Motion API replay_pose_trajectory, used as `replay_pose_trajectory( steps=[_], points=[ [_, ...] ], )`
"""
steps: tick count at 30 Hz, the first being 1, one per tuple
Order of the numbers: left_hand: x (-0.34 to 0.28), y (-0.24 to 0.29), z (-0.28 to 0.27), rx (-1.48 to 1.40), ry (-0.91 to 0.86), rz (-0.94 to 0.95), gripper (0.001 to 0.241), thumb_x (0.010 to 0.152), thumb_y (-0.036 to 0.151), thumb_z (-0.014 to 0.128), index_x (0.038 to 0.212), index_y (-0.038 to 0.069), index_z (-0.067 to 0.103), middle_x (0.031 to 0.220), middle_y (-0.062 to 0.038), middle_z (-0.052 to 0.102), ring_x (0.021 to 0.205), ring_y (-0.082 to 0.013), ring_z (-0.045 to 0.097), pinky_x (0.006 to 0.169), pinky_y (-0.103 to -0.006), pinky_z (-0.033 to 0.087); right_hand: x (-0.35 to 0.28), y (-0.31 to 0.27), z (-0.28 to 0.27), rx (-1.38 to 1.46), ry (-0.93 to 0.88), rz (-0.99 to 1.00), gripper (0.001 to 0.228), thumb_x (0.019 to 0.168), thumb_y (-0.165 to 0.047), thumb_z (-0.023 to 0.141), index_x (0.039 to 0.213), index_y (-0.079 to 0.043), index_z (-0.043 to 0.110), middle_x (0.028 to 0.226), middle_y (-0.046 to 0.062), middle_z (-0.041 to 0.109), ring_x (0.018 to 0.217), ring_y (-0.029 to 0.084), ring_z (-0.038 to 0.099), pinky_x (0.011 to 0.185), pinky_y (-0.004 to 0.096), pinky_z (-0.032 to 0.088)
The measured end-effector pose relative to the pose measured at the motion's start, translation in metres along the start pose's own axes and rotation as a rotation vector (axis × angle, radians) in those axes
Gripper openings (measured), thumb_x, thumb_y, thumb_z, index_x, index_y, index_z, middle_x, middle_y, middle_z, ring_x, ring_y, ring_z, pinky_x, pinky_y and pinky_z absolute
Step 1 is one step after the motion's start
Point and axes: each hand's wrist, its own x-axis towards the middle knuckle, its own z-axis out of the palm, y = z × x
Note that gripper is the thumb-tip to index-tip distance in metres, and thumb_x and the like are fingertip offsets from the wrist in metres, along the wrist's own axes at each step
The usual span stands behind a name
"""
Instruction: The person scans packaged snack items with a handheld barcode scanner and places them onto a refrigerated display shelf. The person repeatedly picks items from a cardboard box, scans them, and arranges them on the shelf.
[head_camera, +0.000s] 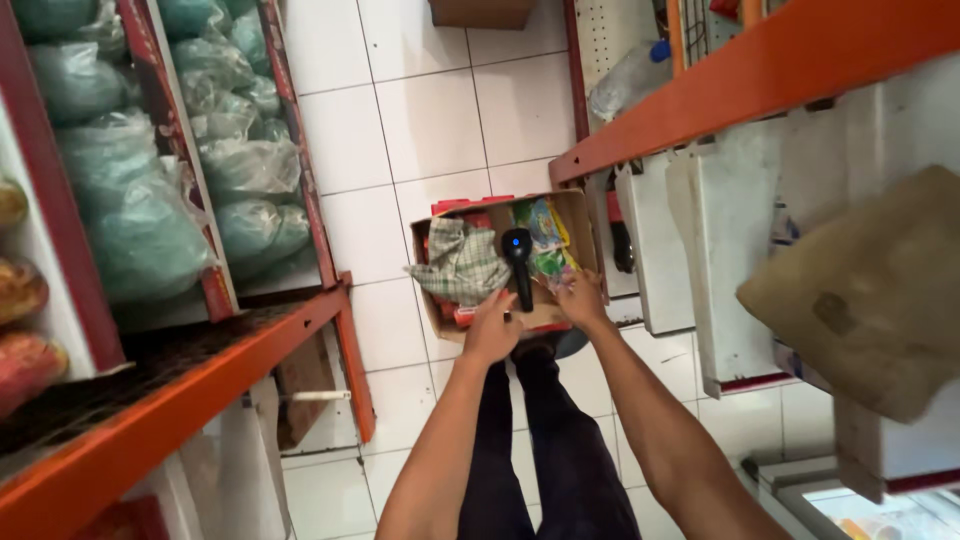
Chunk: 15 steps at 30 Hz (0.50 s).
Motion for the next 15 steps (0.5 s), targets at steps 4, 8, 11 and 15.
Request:
replay_pose_trajectory(
  steps=[4, 8, 11, 15],
  points=[
    [-0.011, -0.009, 0.002, -0.008, -0.058, -0.082, 0.055, 0.086, 0.023, 0.07, 0.135, 0.001, 0.06, 0.149, -0.028, 0.048, 0.138, -0.0448, 0.047, 0.117, -0.046, 0.038, 0.02, 0.009, 0.011, -0.133, -0.088, 0.013, 0.028, 0.083, -0.03, 0.075, 0.102, -0.01, 0.076, 0.125, 0.016, 0.065, 0.13, 0.035, 0.052, 0.112, 0.048, 0.037],
    [-0.019, -0.013, 0.002, -0.023, -0.018, -0.054, 0.055, 0.088, 0.024, 0.072, 0.136, 0.0, 0.06, 0.152, -0.033, 0.04, 0.141, -0.0481, 0.041, 0.115, -0.047, 0.036, 0.032, 0.01, 0.019, -0.113, -0.084, 0.036, 0.027, 0.082, -0.03, 0.076, 0.1, -0.01, 0.079, 0.123, 0.023, 0.062, 0.121, 0.039, 0.055, 0.104, 0.044, 0.043],
    [-0.023, -0.014, 0.004, -0.049, -0.002, -0.073, 0.054, 0.088, 0.024, 0.071, 0.136, 0.001, 0.06, 0.152, -0.033, 0.042, 0.14, -0.0472, 0.043, 0.115, -0.0466, 0.037, 0.027, 0.011, 0.024, 0.001, -0.25, 0.295, 0.032, 0.104, -0.032, 0.055, 0.103, -0.008, 0.077, 0.108, 0.021, 0.076, 0.102, 0.037, 0.074, 0.094, 0.044, 0.054],
    [-0.02, 0.003, 0.006, -0.053, 0.003, -0.086, 0.053, 0.089, 0.023, 0.071, 0.137, 0.003, 0.06, 0.151, -0.031, 0.046, 0.141, -0.0453, 0.045, 0.117, -0.0455, 0.039, 0.007, 0.006, 0.011, 0.223, -0.099, 0.166, 0.034, 0.104, -0.025, 0.05, 0.106, -0.005, 0.078, 0.102, 0.015, 0.077, 0.094, 0.028, 0.072, 0.085, 0.04, 0.053]
  ],
)
